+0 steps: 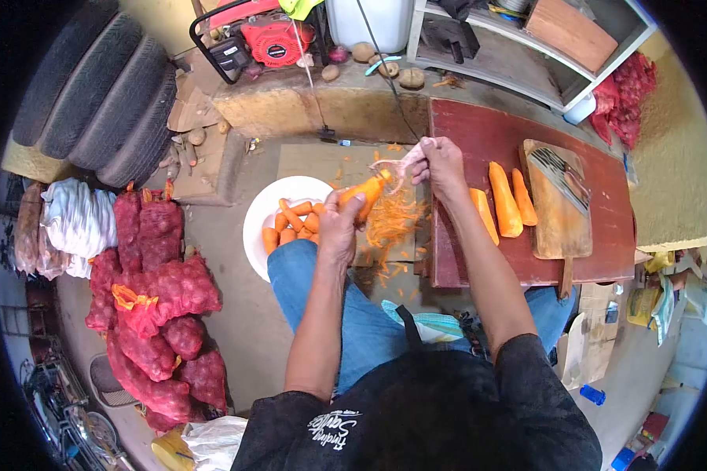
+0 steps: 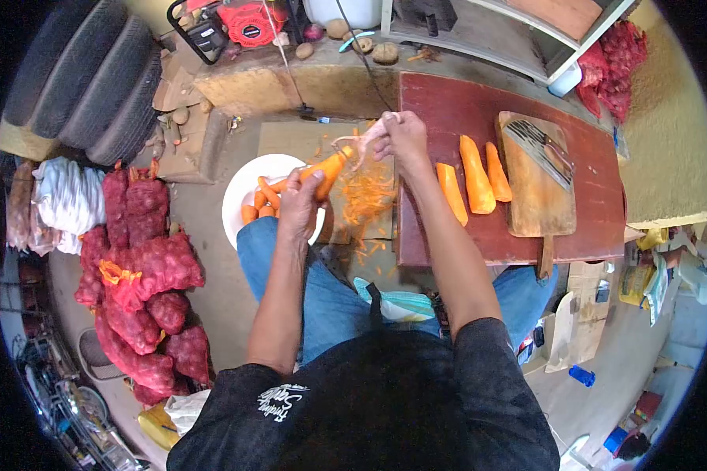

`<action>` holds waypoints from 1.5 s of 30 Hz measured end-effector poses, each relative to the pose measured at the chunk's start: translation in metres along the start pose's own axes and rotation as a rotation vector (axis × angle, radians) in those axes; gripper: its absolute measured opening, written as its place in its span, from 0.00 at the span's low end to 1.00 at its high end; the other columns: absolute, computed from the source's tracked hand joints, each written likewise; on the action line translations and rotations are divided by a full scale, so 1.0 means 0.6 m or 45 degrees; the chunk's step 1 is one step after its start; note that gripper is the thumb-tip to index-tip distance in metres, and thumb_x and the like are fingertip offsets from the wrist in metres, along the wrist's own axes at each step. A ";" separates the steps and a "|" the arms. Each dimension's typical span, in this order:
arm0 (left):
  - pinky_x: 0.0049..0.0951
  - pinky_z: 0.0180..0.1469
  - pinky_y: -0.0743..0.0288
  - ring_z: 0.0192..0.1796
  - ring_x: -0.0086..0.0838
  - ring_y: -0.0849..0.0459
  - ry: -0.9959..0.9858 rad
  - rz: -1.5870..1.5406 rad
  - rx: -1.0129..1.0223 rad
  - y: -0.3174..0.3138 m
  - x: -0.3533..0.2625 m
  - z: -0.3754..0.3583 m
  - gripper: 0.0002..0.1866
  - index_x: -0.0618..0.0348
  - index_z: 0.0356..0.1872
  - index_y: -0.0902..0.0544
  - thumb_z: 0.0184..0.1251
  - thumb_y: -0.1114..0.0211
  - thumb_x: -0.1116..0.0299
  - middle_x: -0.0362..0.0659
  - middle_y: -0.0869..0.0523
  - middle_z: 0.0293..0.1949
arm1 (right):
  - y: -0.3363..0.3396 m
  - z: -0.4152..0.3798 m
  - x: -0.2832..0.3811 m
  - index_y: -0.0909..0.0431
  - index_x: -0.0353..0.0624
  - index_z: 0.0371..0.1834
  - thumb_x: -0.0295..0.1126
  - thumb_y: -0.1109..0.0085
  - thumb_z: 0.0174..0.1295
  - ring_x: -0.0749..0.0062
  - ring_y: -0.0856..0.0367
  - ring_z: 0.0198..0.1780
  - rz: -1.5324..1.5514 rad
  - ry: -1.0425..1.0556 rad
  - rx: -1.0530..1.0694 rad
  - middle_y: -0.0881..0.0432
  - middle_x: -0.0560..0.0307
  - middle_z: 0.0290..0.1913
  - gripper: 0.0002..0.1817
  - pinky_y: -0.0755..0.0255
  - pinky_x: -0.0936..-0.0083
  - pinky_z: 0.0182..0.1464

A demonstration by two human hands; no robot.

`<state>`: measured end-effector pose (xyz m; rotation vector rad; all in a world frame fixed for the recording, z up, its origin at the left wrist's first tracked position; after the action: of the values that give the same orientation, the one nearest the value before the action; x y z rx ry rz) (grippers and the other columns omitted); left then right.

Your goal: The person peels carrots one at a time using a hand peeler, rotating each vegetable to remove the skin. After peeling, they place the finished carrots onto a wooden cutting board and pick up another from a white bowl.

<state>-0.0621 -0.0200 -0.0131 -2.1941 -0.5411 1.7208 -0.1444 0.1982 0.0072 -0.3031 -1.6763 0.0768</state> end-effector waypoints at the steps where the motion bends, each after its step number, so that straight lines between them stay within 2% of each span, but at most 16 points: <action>1: 0.19 0.25 0.32 0.30 0.18 0.22 0.003 0.021 0.010 -0.003 0.004 -0.002 0.19 0.62 0.52 0.23 0.66 0.29 0.63 0.40 0.16 0.37 | 0.004 0.002 0.000 0.31 0.35 0.44 0.35 0.48 0.76 0.70 0.18 0.19 0.042 0.021 -0.014 0.18 0.49 0.28 0.12 0.22 0.73 0.17; 8: 0.21 0.23 0.30 0.27 0.19 0.22 -0.017 0.180 0.010 -0.008 0.000 -0.008 0.14 0.59 0.49 0.22 0.69 0.32 0.63 0.38 0.19 0.32 | 0.019 0.019 -0.011 0.29 0.35 0.40 0.36 0.49 0.77 0.70 0.18 0.20 0.121 0.010 -0.032 0.18 0.49 0.27 0.13 0.21 0.74 0.18; 11: 0.19 0.22 0.34 0.24 0.18 0.25 0.004 0.048 -0.067 0.013 -0.009 -0.016 0.13 0.58 0.46 0.22 0.70 0.33 0.61 0.38 0.19 0.30 | 0.068 0.047 -0.009 0.26 0.34 0.35 0.37 0.52 0.78 0.70 0.18 0.20 0.173 0.048 -0.195 0.17 0.48 0.26 0.17 0.20 0.73 0.19; 12: 0.19 0.22 0.32 0.24 0.19 0.25 0.011 -0.054 -0.063 0.030 -0.011 -0.014 0.12 0.57 0.44 0.22 0.72 0.36 0.60 0.39 0.19 0.31 | 0.092 0.063 -0.008 0.25 0.34 0.31 0.38 0.55 0.79 0.69 0.18 0.20 0.202 0.083 -0.156 0.17 0.47 0.25 0.20 0.19 0.73 0.20; 15: 0.21 0.22 0.29 0.25 0.21 0.23 -0.013 -0.236 -0.147 0.038 -0.010 -0.001 0.13 0.57 0.45 0.23 0.72 0.35 0.58 0.40 0.19 0.33 | 0.064 0.039 0.044 0.26 0.34 0.37 0.39 0.55 0.80 0.68 0.16 0.22 0.173 0.233 0.006 0.16 0.47 0.27 0.18 0.18 0.73 0.21; 17: 0.25 0.24 0.26 0.27 0.26 0.21 0.130 -0.362 -0.073 0.034 0.000 0.007 0.15 0.57 0.47 0.23 0.73 0.35 0.56 0.42 0.18 0.36 | -0.005 -0.009 0.058 0.26 0.33 0.40 0.41 0.53 0.80 0.69 0.14 0.24 0.110 0.225 0.052 0.14 0.45 0.30 0.19 0.16 0.76 0.25; 18: 0.26 0.25 0.26 0.27 0.28 0.20 0.188 -0.427 -0.050 0.024 0.004 0.010 0.16 0.56 0.47 0.23 0.73 0.35 0.55 0.42 0.17 0.36 | -0.029 -0.021 0.048 0.30 0.37 0.44 0.40 0.48 0.78 0.69 0.14 0.25 0.121 0.122 0.155 0.15 0.46 0.31 0.15 0.15 0.75 0.25; 21: 0.29 0.26 0.25 0.28 0.31 0.19 0.318 -0.545 -0.003 0.020 0.016 0.013 0.19 0.56 0.49 0.22 0.73 0.36 0.50 0.43 0.16 0.37 | -0.062 -0.044 0.017 0.30 0.37 0.44 0.38 0.48 0.77 0.69 0.14 0.26 0.217 -0.006 0.311 0.15 0.46 0.32 0.13 0.14 0.71 0.26; 24: 0.29 0.26 0.25 0.29 0.31 0.19 0.367 -0.536 -0.005 0.038 0.027 0.009 0.20 0.55 0.48 0.23 0.72 0.37 0.48 0.42 0.16 0.37 | -0.007 -0.002 -0.011 0.30 0.36 0.44 0.37 0.49 0.78 0.70 0.14 0.26 0.247 0.117 0.032 0.15 0.46 0.32 0.12 0.13 0.71 0.27; 28: 0.28 0.26 0.27 0.28 0.31 0.18 0.376 -0.508 -0.029 0.046 0.024 0.013 0.19 0.55 0.48 0.21 0.73 0.40 0.48 0.43 0.16 0.35 | 0.007 -0.011 0.042 0.29 0.36 0.45 0.35 0.49 0.78 0.70 0.14 0.26 0.356 0.228 0.018 0.15 0.46 0.31 0.11 0.14 0.73 0.27; 31: 0.27 0.26 0.26 0.29 0.32 0.18 0.403 -0.481 -0.007 0.035 0.030 0.018 0.21 0.57 0.48 0.19 0.74 0.42 0.48 0.45 0.15 0.34 | -0.055 -0.053 0.025 0.32 0.36 0.43 0.34 0.49 0.77 0.65 0.14 0.24 0.107 0.001 0.282 0.16 0.43 0.31 0.11 0.15 0.72 0.25; 32: 0.27 0.25 0.27 0.29 0.32 0.18 0.418 -0.505 0.013 0.029 0.029 0.019 0.20 0.57 0.48 0.19 0.74 0.43 0.49 0.45 0.15 0.34 | -0.066 -0.064 0.027 0.32 0.36 0.42 0.34 0.49 0.76 0.66 0.14 0.23 0.053 -0.050 0.372 0.15 0.44 0.30 0.11 0.16 0.73 0.24; 36: 0.26 0.21 0.30 0.26 0.33 0.18 0.444 -0.512 0.044 0.030 0.030 0.009 0.19 0.58 0.47 0.19 0.75 0.43 0.51 0.48 0.15 0.34 | -0.007 -0.003 0.011 0.31 0.36 0.41 0.38 0.48 0.77 0.69 0.14 0.24 0.248 0.059 0.104 0.16 0.47 0.29 0.14 0.16 0.74 0.24; 40: 0.24 0.18 0.33 0.23 0.33 0.19 0.442 -0.503 -0.017 0.038 0.037 0.014 0.19 0.58 0.46 0.19 0.75 0.43 0.52 0.49 0.15 0.33 | 0.011 0.001 -0.004 0.32 0.37 0.39 0.38 0.48 0.77 0.68 0.15 0.24 0.250 0.084 0.034 0.16 0.47 0.29 0.14 0.16 0.74 0.24; 43: 0.23 0.18 0.34 0.23 0.32 0.20 0.436 -0.530 0.025 0.037 0.033 0.014 0.18 0.57 0.46 0.20 0.74 0.43 0.52 0.48 0.15 0.32 | 0.016 0.008 -0.018 0.28 0.34 0.37 0.39 0.52 0.79 0.67 0.14 0.24 0.245 0.072 0.109 0.15 0.45 0.29 0.17 0.16 0.73 0.25; 45: 0.22 0.18 0.36 0.24 0.29 0.21 0.434 -0.533 0.037 0.031 0.033 0.008 0.17 0.56 0.45 0.22 0.73 0.42 0.51 0.46 0.15 0.32 | 0.031 0.015 0.006 0.25 0.34 0.36 0.41 0.53 0.79 0.67 0.14 0.25 0.328 0.177 0.059 0.15 0.44 0.30 0.20 0.14 0.73 0.27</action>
<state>-0.0603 -0.0274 -0.0397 -2.1010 -0.8069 1.1091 -0.1510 0.2181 0.0053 -0.4781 -1.4887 0.2801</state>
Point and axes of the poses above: each hand's wrist, its own z-axis towards the middle knuckle, its own y-axis out of the back of the hand, x = y × z, the point moved 4 cm from there along z, towards the middle knuckle
